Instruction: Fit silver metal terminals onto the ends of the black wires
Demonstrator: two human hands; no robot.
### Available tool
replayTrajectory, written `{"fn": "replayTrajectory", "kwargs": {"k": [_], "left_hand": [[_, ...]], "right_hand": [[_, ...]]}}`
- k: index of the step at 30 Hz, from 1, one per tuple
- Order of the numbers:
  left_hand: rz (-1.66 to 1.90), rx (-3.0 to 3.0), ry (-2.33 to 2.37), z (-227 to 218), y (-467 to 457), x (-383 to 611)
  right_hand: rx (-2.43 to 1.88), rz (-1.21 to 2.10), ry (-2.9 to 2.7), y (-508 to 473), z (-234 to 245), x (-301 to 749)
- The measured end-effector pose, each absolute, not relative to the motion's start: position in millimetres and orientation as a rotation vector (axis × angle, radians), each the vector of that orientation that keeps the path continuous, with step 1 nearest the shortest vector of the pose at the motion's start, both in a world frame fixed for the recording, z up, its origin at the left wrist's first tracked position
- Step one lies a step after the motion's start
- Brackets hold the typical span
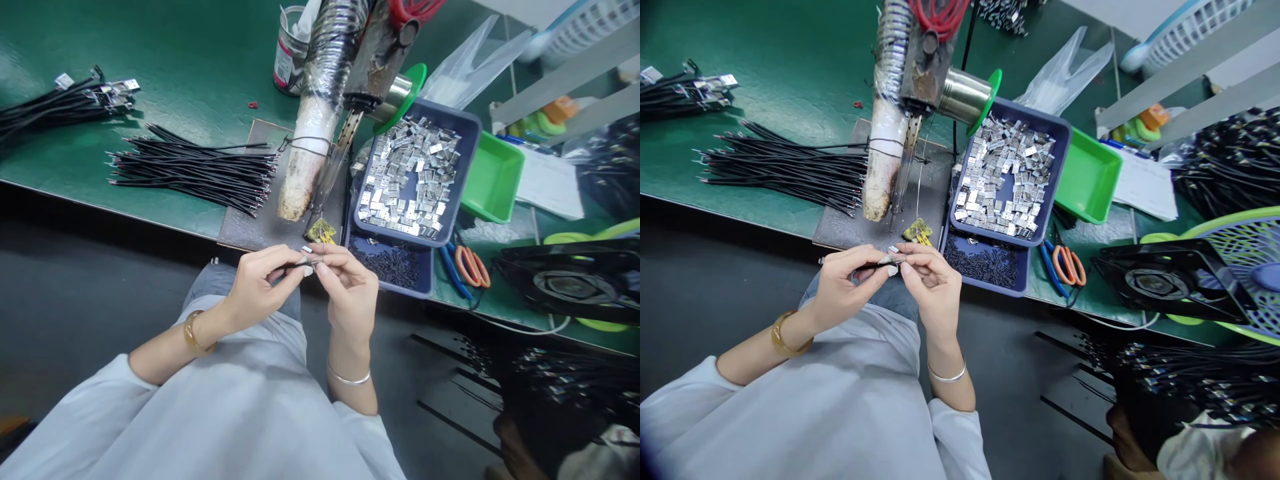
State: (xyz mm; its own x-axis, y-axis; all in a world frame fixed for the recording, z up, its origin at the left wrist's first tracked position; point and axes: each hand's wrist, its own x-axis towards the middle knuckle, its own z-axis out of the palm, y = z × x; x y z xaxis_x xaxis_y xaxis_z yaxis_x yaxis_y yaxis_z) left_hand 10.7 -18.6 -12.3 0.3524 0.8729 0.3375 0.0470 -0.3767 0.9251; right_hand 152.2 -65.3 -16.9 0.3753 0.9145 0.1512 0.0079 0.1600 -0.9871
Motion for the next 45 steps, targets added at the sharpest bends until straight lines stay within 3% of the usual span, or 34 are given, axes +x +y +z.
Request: {"fn": "replayTrajectory", "kwargs": {"k": [6,13,45], "left_hand": [[1.138,1.691,0.782,-17,-16,8],[1.151,1.655,0.822,-17,-19,8],[1.311,1.874,0.709,-26,-18,6]], "right_hand": [[-1.211,0.940,-0.951,-63,-19,154],[-1.267,0.779,-0.995,-65,-18,148],[-1.233,0.639,-1.107,-71,-20,144]]}}
